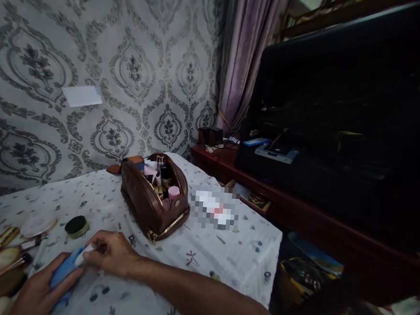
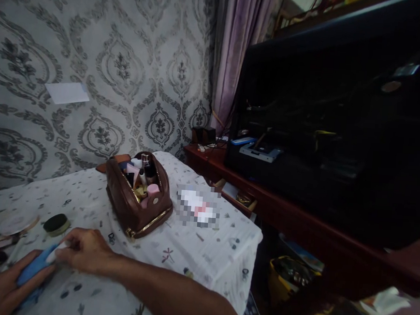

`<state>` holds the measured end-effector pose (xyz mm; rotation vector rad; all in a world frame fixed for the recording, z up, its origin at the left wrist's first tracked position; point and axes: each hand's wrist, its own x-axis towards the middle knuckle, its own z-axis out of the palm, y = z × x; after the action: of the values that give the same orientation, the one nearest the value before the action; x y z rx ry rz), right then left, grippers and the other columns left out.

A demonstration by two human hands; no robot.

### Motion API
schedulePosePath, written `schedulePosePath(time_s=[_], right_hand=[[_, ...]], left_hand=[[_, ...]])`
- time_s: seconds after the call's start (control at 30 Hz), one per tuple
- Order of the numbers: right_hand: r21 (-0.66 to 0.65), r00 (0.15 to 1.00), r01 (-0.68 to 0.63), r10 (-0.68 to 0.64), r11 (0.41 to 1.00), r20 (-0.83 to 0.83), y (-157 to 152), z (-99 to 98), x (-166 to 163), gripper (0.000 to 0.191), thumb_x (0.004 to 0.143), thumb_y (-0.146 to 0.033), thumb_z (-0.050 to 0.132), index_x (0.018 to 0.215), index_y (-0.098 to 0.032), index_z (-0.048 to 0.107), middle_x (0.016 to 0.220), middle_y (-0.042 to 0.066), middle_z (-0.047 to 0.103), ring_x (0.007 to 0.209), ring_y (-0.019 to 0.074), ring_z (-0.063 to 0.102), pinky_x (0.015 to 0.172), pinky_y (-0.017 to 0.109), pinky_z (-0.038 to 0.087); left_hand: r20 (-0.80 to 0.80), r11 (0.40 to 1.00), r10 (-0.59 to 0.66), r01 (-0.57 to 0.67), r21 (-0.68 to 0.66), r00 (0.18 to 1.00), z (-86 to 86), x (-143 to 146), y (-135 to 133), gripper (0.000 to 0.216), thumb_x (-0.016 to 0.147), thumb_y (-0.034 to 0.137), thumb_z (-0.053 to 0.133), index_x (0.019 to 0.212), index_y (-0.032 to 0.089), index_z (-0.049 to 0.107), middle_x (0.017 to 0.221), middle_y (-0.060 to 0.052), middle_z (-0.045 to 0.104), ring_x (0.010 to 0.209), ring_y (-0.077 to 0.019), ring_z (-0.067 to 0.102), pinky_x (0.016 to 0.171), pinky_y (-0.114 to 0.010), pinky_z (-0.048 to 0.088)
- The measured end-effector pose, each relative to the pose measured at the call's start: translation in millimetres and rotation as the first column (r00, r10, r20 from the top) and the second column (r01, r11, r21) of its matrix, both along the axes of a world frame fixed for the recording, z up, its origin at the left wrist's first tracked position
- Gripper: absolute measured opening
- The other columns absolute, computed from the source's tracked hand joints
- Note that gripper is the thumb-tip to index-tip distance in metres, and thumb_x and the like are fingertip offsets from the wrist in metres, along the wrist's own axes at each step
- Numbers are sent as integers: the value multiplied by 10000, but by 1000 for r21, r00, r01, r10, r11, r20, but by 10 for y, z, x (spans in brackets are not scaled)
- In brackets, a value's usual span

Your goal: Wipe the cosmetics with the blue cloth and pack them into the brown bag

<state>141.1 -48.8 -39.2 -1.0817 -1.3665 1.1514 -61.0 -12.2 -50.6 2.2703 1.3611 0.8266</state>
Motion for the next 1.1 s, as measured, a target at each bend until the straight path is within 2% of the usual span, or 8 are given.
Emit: schedulePosePath(time_s=[0.07,0.23,0.33,0.47,0.57,0.73,0.9,1.1], right_hand=[[-8,1000,21,-21,1000,10,-25,28,7,118,794,-245,745,789,-183,646,610,-83,515,577,84,497,560,185,365],[-52,998,65,-64,997,18,-66,72,35,340,761,-385,793,657,-183,540,540,-92,472,506,70,455,512,185,337],[-28,998,40,-41,999,-39,-65,59,34,299,750,-405,795,729,-186,593,567,-89,489,511,73,472,510,187,349],[7,986,-72,72,997,-149,-36,9,12,283,755,-388,769,924,-190,659,611,-79,524,517,84,502,504,193,384],[-1,967,-120,117,993,-226,4,-45,-12,308,745,-422,758,901,-185,639,620,-67,556,490,80,504,482,194,402],[-18,958,-38,31,999,-286,67,-88,-25,440,706,-582,753,766,-189,565,581,-67,546,438,71,461,444,204,401],[-89,935,28,-57,996,-350,80,-19,3,462,661,-591,772,723,-187,557,530,-77,540,411,61,435,409,195,328],[-179,910,-187,102,966,-401,39,19,8,406,595,-464,859,777,-156,664,569,-60,586,455,58,480,429,186,317]], left_hand=[[-17,1000,12,-12,-4,1000,7,10,-14,563,682,793,589,870,267,658,755,9,752,716,-258,730,643,-296,586],[-56,999,-34,32,-32,998,60,62,-80,475,702,705,624,876,265,660,791,9,766,720,-237,731,633,-255,563],[-25,999,-34,33,-42,999,95,91,-118,467,707,690,624,873,254,657,776,5,762,697,-228,718,609,-246,546],[-16,997,-59,58,-44,998,96,88,-123,446,745,673,596,814,234,637,654,23,684,599,-192,644,569,-242,511],[-26,995,-85,84,-45,996,89,80,-112,412,777,635,583,807,227,628,629,35,636,572,-170,594,559,-235,481],[-21,998,-48,46,-53,999,151,126,-145,403,753,601,597,869,217,638,659,36,636,604,-171,587,575,-236,450],[-49,993,-64,59,-98,997,243,163,-189,370,797,543,583,955,213,635,681,42,604,613,-159,546,594,-244,406],[23,981,-146,148,-122,989,294,153,-230,322,891,511,489,769,213,504,622,64,487,584,-130,476,587,-241,351]])
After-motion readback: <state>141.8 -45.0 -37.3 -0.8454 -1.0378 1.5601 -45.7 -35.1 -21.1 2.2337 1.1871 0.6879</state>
